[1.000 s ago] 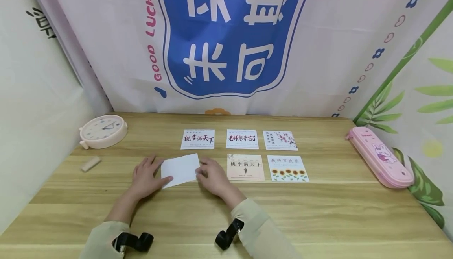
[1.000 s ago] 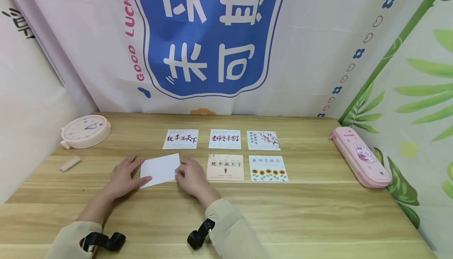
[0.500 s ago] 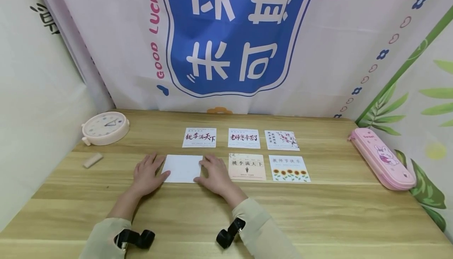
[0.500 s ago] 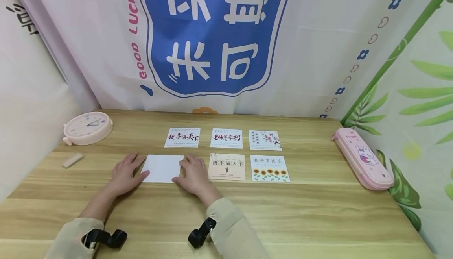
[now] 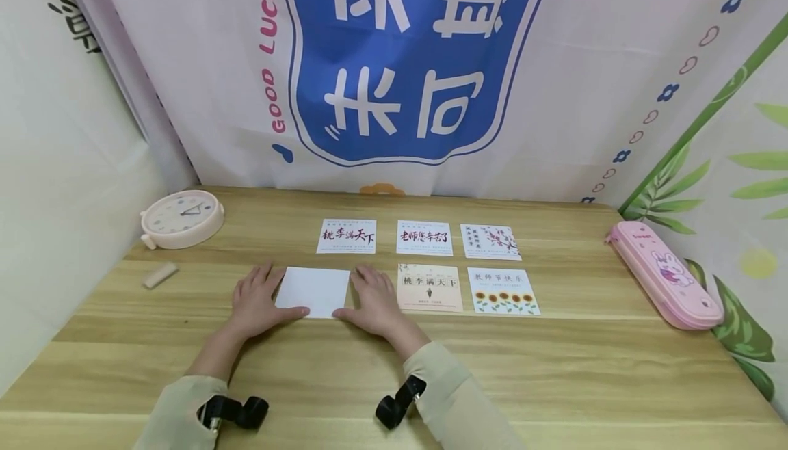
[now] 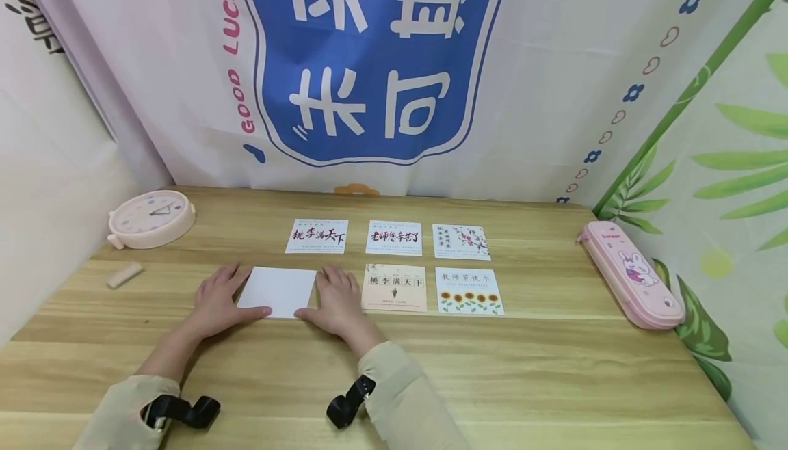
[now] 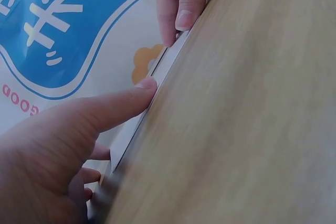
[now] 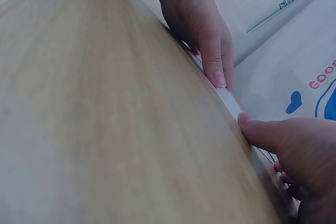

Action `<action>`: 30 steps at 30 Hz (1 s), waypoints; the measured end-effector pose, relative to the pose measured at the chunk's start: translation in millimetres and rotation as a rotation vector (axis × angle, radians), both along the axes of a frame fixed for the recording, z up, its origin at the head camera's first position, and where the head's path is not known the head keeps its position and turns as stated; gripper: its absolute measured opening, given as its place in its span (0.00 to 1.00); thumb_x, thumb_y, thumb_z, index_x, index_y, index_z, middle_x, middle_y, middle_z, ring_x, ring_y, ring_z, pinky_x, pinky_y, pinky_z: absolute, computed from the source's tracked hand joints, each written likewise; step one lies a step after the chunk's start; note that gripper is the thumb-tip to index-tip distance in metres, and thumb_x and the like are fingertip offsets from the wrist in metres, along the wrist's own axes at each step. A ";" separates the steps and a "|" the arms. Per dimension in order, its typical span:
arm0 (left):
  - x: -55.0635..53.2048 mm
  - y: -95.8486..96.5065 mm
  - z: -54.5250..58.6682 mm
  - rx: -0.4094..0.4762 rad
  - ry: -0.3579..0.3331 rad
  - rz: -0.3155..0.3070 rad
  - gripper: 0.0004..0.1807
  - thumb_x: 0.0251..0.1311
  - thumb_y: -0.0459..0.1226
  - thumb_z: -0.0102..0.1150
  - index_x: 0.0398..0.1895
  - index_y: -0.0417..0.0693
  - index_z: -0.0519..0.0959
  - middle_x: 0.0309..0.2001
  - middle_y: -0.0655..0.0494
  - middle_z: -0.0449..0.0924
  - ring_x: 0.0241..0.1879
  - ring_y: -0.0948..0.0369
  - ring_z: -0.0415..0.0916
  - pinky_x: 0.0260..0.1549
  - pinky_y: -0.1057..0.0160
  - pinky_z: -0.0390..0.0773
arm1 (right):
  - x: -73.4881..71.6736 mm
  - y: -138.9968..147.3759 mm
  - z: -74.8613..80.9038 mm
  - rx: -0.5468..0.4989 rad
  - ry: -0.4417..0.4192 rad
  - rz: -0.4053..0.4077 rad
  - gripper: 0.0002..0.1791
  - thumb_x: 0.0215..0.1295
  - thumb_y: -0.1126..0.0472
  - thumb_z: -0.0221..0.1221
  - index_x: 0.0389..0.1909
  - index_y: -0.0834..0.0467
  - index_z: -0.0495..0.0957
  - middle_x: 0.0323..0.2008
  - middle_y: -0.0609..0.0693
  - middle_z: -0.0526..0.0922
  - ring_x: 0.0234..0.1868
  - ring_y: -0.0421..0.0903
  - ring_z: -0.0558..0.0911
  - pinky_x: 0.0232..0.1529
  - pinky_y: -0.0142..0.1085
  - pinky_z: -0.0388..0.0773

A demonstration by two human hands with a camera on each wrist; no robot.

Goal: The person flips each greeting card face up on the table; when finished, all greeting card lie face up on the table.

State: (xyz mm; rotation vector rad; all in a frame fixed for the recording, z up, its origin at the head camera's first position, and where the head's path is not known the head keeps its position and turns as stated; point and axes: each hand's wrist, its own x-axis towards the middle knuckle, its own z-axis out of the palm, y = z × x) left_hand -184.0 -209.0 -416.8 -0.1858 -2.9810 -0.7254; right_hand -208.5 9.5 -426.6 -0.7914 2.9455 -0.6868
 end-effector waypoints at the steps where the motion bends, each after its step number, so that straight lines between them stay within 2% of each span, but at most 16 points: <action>1: -0.3 -0.2 0.3 0.000 -0.002 0.001 0.51 0.35 0.60 0.61 0.57 0.33 0.60 0.59 0.29 0.47 0.57 0.37 0.40 0.50 0.39 0.39 | -0.2 -0.1 0.0 0.002 0.002 0.000 0.43 0.48 0.39 0.57 0.58 0.63 0.61 0.62 0.57 0.55 0.62 0.51 0.52 0.60 0.45 0.43; 6: -3.1 -2.1 -0.1 0.055 -0.029 0.003 0.47 0.37 0.54 0.63 0.57 0.33 0.60 0.59 0.29 0.46 0.58 0.36 0.38 0.50 0.38 0.36 | -1.0 -0.6 -0.1 0.000 0.005 -0.001 0.43 0.47 0.39 0.57 0.58 0.63 0.61 0.61 0.56 0.56 0.62 0.51 0.52 0.60 0.44 0.43; 9: -3.9 -3.0 0.3 0.126 -0.030 0.007 0.38 0.42 0.46 0.62 0.54 0.32 0.63 0.58 0.28 0.47 0.57 0.35 0.38 0.50 0.37 0.35 | -1.2 -0.8 -0.2 0.000 0.005 -0.002 0.42 0.47 0.39 0.57 0.58 0.63 0.61 0.61 0.56 0.56 0.62 0.51 0.52 0.60 0.44 0.43; 15: -5.4 -5.0 -0.3 0.229 0.040 0.037 0.18 0.47 0.32 0.54 0.43 0.31 0.72 0.56 0.28 0.55 0.57 0.37 0.45 0.52 0.41 0.40 | -1.2 -1.1 -0.1 -0.002 -0.003 -0.009 0.44 0.47 0.39 0.58 0.59 0.64 0.59 0.62 0.56 0.55 0.62 0.50 0.52 0.60 0.44 0.43; 21: -6.2 -6.5 -2.5 0.254 0.052 0.057 0.15 0.46 0.30 0.53 0.38 0.29 0.72 0.55 0.30 0.57 0.56 0.37 0.48 0.52 0.43 0.43 | -1.5 -0.9 -1.4 -0.018 -0.004 -0.021 0.47 0.46 0.39 0.58 0.60 0.65 0.56 0.62 0.57 0.55 0.62 0.50 0.52 0.60 0.44 0.44; 25: -5.2 -5.9 -1.4 0.292 0.046 0.068 0.13 0.48 0.30 0.53 0.37 0.29 0.71 0.54 0.30 0.58 0.56 0.37 0.50 0.52 0.42 0.45 | -1.6 -0.7 -1.7 -0.073 0.008 -0.025 0.45 0.46 0.43 0.60 0.61 0.63 0.56 0.61 0.56 0.58 0.61 0.51 0.54 0.59 0.45 0.45; 30: -4.6 -4.4 -0.9 0.448 0.049 0.113 0.09 0.52 0.30 0.52 0.34 0.29 0.71 0.52 0.31 0.63 0.50 0.40 0.62 0.50 0.48 0.58 | -2.7 -1.2 -1.5 -0.195 0.033 -0.027 0.37 0.48 0.52 0.62 0.58 0.59 0.61 0.57 0.55 0.64 0.58 0.51 0.60 0.58 0.43 0.51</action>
